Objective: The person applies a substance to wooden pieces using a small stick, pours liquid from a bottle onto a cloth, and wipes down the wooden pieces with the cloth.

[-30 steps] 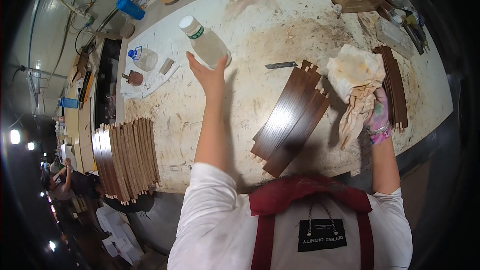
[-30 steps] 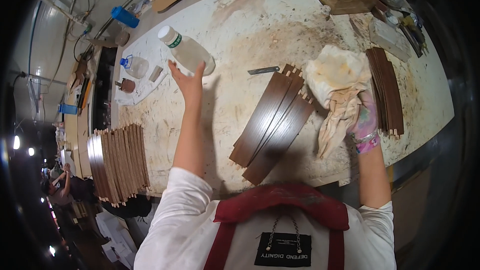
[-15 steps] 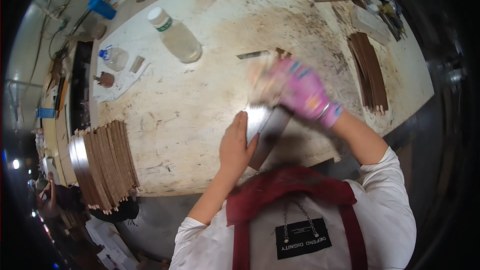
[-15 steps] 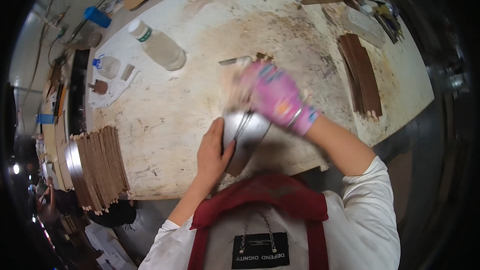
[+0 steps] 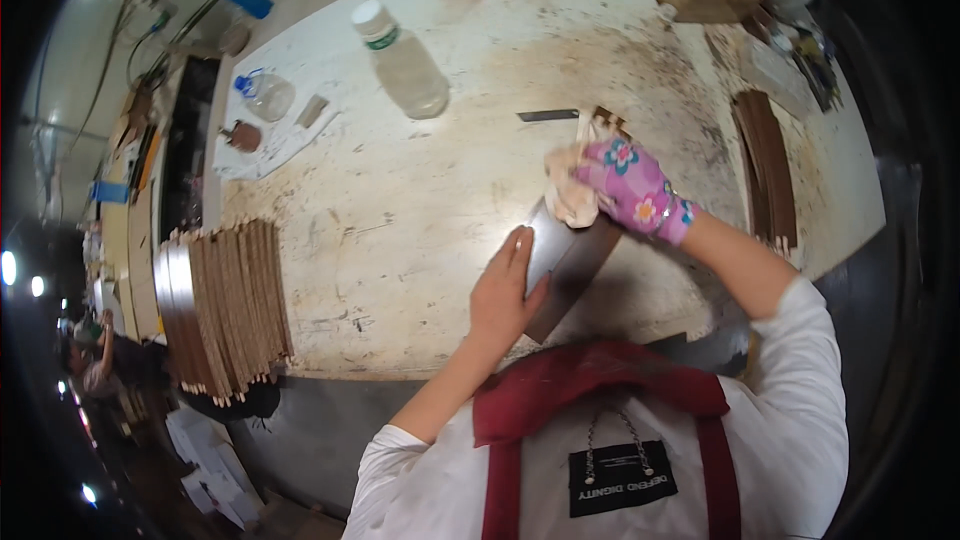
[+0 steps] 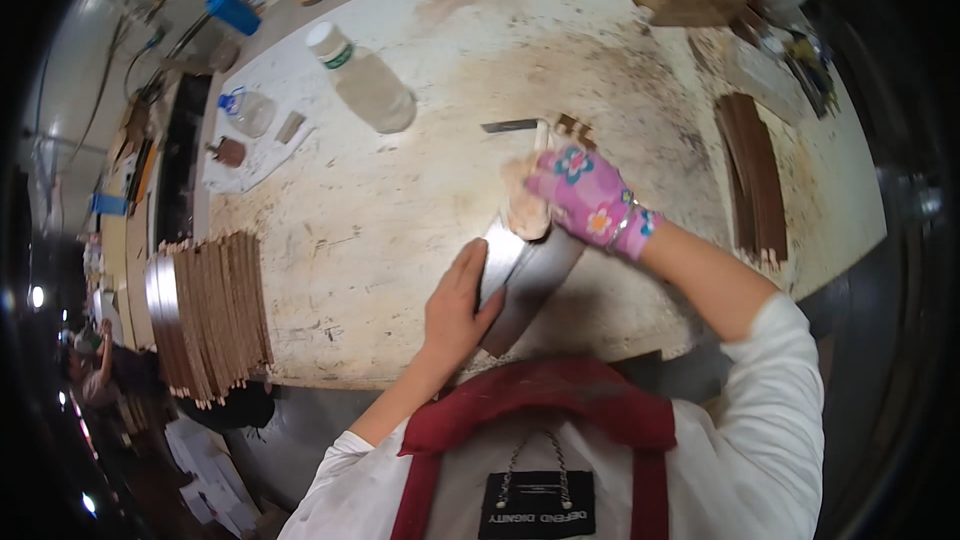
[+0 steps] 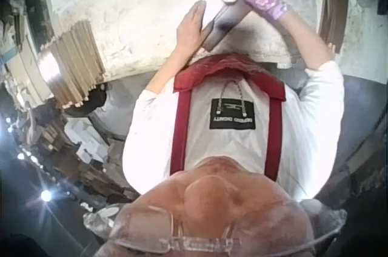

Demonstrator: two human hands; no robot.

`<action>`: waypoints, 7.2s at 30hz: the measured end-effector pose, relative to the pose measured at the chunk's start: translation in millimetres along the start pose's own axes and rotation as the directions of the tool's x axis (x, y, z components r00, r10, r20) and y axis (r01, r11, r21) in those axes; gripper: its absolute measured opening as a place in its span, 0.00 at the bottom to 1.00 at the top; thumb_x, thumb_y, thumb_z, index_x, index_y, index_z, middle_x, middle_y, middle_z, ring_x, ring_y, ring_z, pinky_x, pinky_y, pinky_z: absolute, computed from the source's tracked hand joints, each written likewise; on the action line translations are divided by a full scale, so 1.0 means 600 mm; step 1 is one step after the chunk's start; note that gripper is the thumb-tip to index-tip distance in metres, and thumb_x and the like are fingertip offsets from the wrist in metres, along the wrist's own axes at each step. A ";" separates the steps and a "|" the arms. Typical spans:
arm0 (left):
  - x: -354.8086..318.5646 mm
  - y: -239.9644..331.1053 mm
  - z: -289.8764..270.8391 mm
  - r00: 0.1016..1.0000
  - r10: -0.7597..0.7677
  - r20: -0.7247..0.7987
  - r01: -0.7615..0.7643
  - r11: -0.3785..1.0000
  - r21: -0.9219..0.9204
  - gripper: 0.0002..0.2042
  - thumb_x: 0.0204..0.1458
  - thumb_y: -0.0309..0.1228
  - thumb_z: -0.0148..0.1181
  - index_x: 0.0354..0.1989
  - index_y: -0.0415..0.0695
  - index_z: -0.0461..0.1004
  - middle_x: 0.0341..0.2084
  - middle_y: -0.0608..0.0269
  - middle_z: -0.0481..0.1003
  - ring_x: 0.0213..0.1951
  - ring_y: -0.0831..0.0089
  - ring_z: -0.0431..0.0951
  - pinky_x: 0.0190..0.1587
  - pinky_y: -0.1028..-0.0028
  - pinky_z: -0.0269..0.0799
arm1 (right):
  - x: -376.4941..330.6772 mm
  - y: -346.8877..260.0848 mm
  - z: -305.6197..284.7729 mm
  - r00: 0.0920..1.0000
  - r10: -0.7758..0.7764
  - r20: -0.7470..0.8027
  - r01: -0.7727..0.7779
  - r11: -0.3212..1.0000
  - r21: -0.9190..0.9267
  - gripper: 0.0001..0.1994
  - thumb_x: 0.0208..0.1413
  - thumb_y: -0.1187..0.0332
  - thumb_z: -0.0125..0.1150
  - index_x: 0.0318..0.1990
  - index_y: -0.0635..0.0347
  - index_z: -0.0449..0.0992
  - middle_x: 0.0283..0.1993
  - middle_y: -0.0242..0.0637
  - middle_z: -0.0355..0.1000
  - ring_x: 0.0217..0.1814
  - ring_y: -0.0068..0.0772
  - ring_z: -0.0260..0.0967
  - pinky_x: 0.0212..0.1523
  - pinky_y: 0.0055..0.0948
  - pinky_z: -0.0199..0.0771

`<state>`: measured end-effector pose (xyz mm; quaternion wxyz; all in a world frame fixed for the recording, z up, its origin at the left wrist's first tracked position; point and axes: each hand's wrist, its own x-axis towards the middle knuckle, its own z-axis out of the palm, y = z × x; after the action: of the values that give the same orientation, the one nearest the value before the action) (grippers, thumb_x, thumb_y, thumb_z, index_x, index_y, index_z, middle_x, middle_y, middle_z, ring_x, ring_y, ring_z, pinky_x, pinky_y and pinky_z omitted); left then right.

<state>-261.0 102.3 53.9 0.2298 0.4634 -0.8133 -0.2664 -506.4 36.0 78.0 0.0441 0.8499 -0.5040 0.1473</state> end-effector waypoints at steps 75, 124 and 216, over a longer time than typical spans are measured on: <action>-0.272 -0.093 -0.419 0.608 -0.573 -0.549 0.345 0.814 -0.467 0.21 0.56 0.35 0.53 0.57 0.40 0.66 0.55 0.55 0.67 0.58 0.68 0.64 0.60 0.71 0.56 | -0.087 -0.057 -0.079 0.946 0.312 0.090 -0.294 0.706 0.645 0.22 0.50 0.60 0.51 0.50 0.67 0.68 0.46 0.47 0.68 0.50 0.45 0.66 0.55 0.33 0.61; -0.131 -0.030 0.045 0.984 0.051 -0.170 -0.071 0.991 -0.116 0.26 0.32 0.29 0.70 0.41 0.38 0.64 0.34 0.51 0.67 0.37 0.54 0.68 0.39 0.62 0.64 | -0.104 -0.144 -0.005 0.882 0.470 0.028 -0.463 0.855 0.233 0.09 0.54 0.67 0.49 0.41 0.56 0.72 0.36 0.39 0.73 0.35 0.37 0.73 0.35 0.34 0.75; -0.129 -0.060 0.058 0.989 0.032 -0.146 -0.060 0.979 -0.194 0.26 0.32 0.33 0.70 0.41 0.40 0.67 0.32 0.53 0.69 0.35 0.55 0.70 0.36 0.61 0.64 | -0.066 -0.202 -0.010 0.959 0.197 0.205 -0.212 0.976 0.053 0.16 0.44 0.64 0.56 0.44 0.53 0.71 0.41 0.41 0.70 0.39 0.45 0.71 0.38 0.40 0.74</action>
<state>-224.0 162.4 -5.1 0.3382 0.4370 -0.7749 -0.3070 -419.8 130.0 80.7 -0.0536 0.8048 -0.5852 0.0842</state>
